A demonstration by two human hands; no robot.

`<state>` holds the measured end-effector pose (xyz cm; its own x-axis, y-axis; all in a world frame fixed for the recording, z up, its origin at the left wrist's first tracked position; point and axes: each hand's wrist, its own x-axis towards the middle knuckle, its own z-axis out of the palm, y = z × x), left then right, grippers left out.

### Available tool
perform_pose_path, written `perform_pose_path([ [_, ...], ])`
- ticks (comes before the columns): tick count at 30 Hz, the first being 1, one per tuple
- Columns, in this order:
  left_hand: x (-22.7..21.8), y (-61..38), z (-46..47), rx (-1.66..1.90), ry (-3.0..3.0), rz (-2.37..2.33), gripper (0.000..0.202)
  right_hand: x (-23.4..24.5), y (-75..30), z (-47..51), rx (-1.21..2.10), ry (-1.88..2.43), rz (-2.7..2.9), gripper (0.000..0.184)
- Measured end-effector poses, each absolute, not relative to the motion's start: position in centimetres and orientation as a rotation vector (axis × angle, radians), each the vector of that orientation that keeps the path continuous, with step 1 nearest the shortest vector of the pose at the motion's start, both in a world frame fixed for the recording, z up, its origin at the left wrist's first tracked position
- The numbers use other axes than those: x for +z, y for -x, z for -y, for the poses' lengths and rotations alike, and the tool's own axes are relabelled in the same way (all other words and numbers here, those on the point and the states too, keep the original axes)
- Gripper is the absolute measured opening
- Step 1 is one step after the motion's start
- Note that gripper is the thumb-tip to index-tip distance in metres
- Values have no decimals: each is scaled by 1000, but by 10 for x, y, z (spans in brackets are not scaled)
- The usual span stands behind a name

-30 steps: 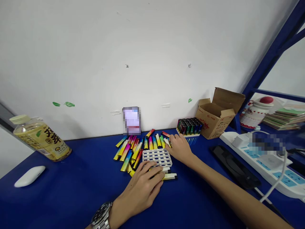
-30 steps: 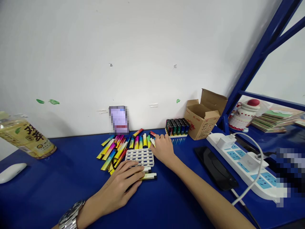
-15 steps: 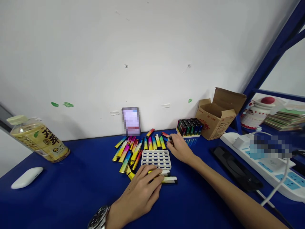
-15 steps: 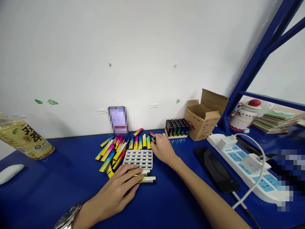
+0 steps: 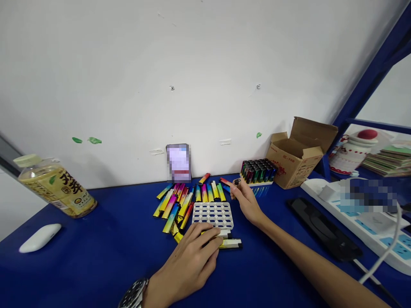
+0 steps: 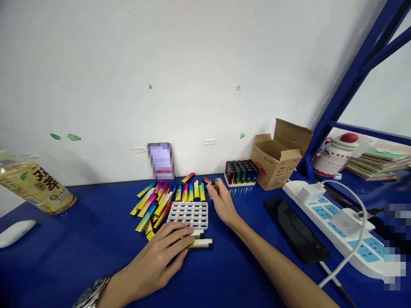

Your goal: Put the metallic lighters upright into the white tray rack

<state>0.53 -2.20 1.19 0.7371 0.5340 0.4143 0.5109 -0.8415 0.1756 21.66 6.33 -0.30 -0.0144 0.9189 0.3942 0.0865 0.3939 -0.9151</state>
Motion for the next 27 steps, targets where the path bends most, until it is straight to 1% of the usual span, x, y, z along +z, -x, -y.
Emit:
perform_pose_path([
  [4,12,-5,22,707,-2874,-857,30,-2,-214,-62,934,869,1345,29],
  [9,10,-5,22,697,-2858,-871,29,-10,-218,-67,1075,898,1245,52],
  [11,10,-5,22,696,-2855,-869,29,-12,-220,-67,1117,884,1244,56],
  [14,10,-5,22,690,-2855,-872,29,-10,-221,-65,1182,861,1239,52],
  [19,10,-5,21,677,-2857,-872,29,-7,-221,-65,1193,920,1209,40],
  [27,10,-5,22,673,-2860,-873,28,-9,-221,-65,1171,905,1247,40],
])
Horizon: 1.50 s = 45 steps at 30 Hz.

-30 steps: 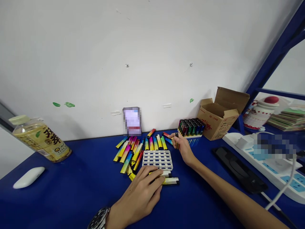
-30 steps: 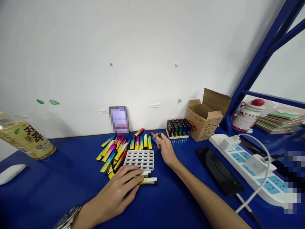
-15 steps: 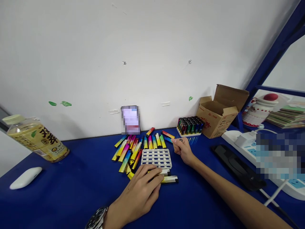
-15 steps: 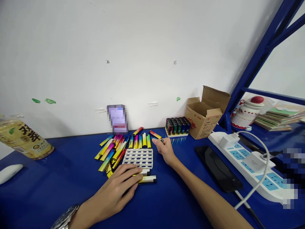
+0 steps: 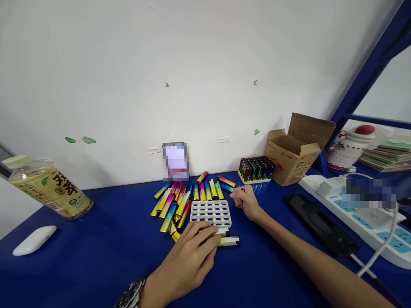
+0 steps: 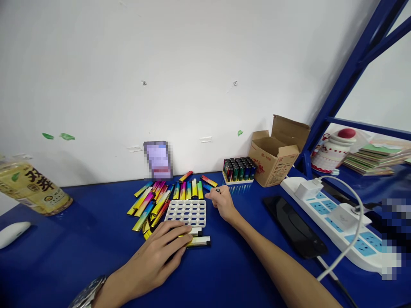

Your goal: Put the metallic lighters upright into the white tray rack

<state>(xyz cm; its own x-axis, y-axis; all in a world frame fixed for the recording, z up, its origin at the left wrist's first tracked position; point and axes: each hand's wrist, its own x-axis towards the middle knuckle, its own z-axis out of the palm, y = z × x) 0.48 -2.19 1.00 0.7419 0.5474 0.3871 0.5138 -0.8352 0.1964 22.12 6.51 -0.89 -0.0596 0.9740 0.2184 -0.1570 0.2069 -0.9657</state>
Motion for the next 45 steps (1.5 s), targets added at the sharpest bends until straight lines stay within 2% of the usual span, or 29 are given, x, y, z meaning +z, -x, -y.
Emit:
perform_pose_path([
  [7,11,-5,21,695,-2881,-871,28,-4,-219,-63,1146,973,1248,34],
  [18,10,-4,22,692,-2921,-860,28,-7,-219,-63,1096,977,1305,36],
  [23,11,-5,21,708,-2913,-854,29,-7,-220,-62,970,985,1416,43],
  [27,13,-6,21,713,-2933,-787,28,-4,-217,-60,930,879,1501,25],
  [30,14,-6,21,720,-2952,-751,30,2,-210,-59,939,850,1517,27],
  [36,16,-8,22,720,-2942,-749,28,22,-198,-53,646,897,1776,30],
  [40,20,-9,23,707,-2920,-748,29,22,-184,-56,983,803,1731,36],
  [45,23,-9,24,716,-2923,-767,28,17,-166,-63,1275,790,1618,31],
])
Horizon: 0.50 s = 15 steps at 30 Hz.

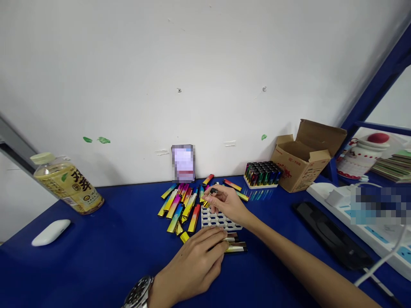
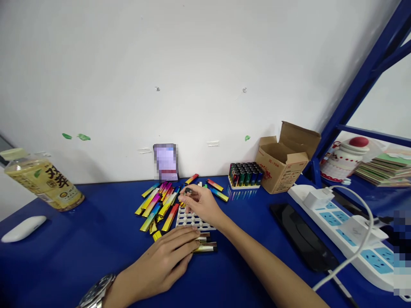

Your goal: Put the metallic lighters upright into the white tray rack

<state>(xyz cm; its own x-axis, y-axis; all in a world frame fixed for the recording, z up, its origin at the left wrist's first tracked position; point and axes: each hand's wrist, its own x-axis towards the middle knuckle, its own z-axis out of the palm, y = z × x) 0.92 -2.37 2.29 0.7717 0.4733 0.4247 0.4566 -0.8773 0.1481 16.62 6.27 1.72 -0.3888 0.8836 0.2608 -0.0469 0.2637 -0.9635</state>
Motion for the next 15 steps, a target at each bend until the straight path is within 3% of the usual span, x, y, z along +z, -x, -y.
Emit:
perform_pose_path([
  [5,20,-8,23,717,-2913,-765,28,19,-162,-66,1380,781,1679,33],
  [10,18,-8,23,714,-2892,-764,28,11,-165,-70,1290,869,1725,20],
  [15,18,-8,24,712,-2891,-776,28,4,-162,-74,1092,919,1714,33],
])
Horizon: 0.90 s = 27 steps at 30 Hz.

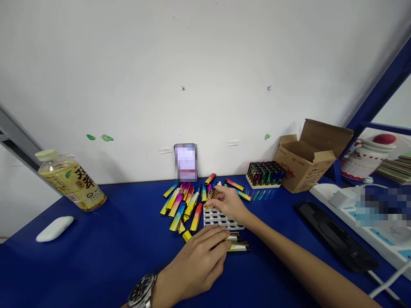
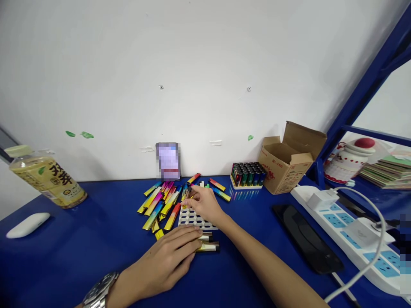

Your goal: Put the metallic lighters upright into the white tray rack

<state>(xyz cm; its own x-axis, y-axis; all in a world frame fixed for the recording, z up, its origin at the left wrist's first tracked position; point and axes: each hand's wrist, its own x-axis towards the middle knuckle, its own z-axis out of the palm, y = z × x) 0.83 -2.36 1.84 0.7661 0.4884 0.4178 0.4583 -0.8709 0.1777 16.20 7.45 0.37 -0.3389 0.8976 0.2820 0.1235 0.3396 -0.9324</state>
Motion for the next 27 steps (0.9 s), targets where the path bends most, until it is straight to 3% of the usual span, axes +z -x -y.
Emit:
perform_pose_path([
  [7,17,-8,23,710,-2890,-761,28,10,-153,-72,674,1107,1846,40],
  [15,19,-8,23,729,-2900,-757,29,16,-170,-67,369,1246,2089,27],
  [18,19,-8,23,713,-2896,-756,29,20,-192,-71,143,1479,2003,25],
  [21,19,-9,23,710,-2889,-776,29,19,-214,-75,-111,1775,2037,11],
  [27,17,-9,23,717,-2880,-786,30,7,-230,-80,94,1842,2159,17],
])
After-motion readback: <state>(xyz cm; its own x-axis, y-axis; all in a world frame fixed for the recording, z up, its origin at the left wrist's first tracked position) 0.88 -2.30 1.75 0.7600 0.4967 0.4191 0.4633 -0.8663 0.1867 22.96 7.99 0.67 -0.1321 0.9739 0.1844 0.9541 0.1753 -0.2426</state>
